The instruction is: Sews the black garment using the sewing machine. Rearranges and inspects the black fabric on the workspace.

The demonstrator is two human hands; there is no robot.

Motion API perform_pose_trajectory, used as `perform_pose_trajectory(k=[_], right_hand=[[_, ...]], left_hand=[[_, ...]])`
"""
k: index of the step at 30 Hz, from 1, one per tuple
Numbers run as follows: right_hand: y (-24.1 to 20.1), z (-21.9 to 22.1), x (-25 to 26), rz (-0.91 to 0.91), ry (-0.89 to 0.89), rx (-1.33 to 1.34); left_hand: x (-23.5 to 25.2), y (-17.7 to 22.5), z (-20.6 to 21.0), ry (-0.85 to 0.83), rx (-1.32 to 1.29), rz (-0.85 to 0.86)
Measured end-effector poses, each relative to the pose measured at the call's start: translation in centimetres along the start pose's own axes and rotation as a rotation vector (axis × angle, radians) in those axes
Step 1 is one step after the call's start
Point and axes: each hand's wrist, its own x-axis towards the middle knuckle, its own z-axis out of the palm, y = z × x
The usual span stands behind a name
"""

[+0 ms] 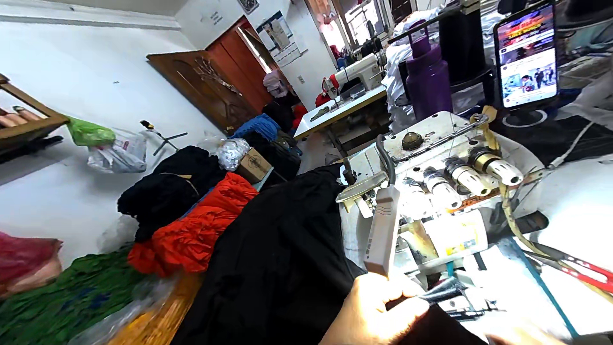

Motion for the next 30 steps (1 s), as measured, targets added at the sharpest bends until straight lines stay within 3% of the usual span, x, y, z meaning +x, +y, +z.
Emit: perform_pose_trajectory(k=[5, 12, 18, 22, 25, 30], right_hand=[[-2.3, -3.2, 4.2, -0.167, 0.177, 0.078], [-3.3, -2.6, 7.4, -0.320, 0.049, 0.092], [-2.3, -2.5, 8.7, -0.378, -0.032, 0.165], [-1.8, -2.1, 9.4, -0.394, 0.037, 0.118], [-1.4, -1.1, 10.1, -0.313, 0.167, 0.043], [-0.8, -0.2, 11.5, 0.001, 0.174, 0.081]], left_hand=[[0.1, 0.5, 0.6, 0.005, 0.084, 0.036], [-0.7, 0.9, 1.0, 0.024, 0.232, 0.099], [-0.9, 0.3, 0.7, 0.017, 0.141, 0.068], [-0.6, -0.3, 0.5, 0.031, 0.131, 0.054], [-0.4, -1.0, 0.6, 0.149, 0.287, 0.001], [0.1, -2.3, 0.6, 0.291, 0.461, -0.223]])
